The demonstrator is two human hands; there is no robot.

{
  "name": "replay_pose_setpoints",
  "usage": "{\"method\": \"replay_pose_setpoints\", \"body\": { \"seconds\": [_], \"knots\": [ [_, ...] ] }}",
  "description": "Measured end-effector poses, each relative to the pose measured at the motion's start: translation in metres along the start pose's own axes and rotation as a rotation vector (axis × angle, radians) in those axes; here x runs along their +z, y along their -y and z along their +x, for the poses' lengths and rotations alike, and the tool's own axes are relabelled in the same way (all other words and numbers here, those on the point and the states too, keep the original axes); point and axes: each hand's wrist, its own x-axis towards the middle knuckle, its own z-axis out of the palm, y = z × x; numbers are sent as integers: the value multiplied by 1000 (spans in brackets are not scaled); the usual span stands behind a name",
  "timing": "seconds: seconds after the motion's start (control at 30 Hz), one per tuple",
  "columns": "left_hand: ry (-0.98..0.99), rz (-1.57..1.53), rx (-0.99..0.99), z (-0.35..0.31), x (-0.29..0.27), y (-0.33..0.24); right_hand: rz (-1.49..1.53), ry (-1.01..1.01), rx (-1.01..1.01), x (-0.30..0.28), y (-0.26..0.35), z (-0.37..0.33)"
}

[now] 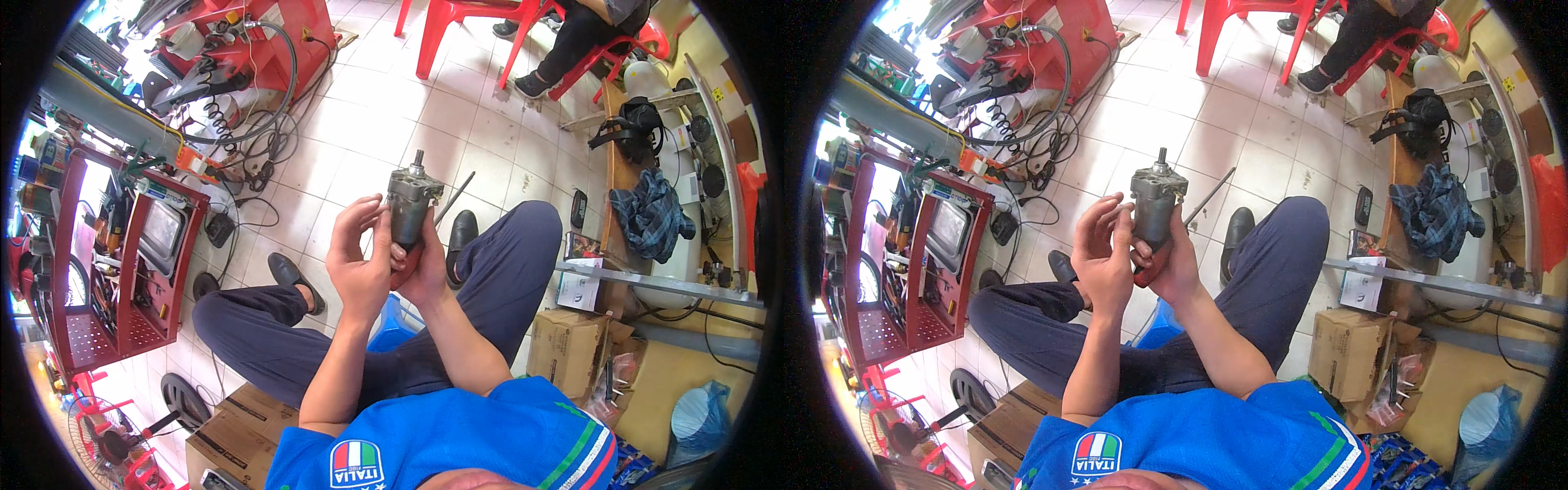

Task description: The person holds a small metal motor component and uses a screwdriver to remove screws from its housing, turning the part over to work on different sides.

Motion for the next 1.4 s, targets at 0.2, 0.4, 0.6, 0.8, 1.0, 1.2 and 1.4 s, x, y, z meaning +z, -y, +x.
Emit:
{"method": "replay_pose_setpoints", "body": {
  "seconds": [0.2, 0.4, 0.6, 0.8, 1.0, 1.2, 1.4],
  "knots": [
    [-69, 15, -123, -1, 8, -7, -83, -52, -3, 6, 3, -3],
    [-91, -6, -135, 1, 5, -6, -99, -12, 10, 3, 0, -3],
    [-88, -16, -143, 2, 6, -9, -96, -61, 19, 2, -1, -4],
    [-83, -54, -268, 1, 4, -13, -108, -52, 21, 0, -3, -5],
    [-58, 52, -168, 3, 4, -7, -123, -46, 11, 4, 0, -3],
    [-75, 76, -74, 4, 7, 0, -75, -9, 28, -2, 0, -4],
    [-42, 67, -172, 3, 6, -5, -33, 6, -21, -5, -1, -2]
  ]
}}
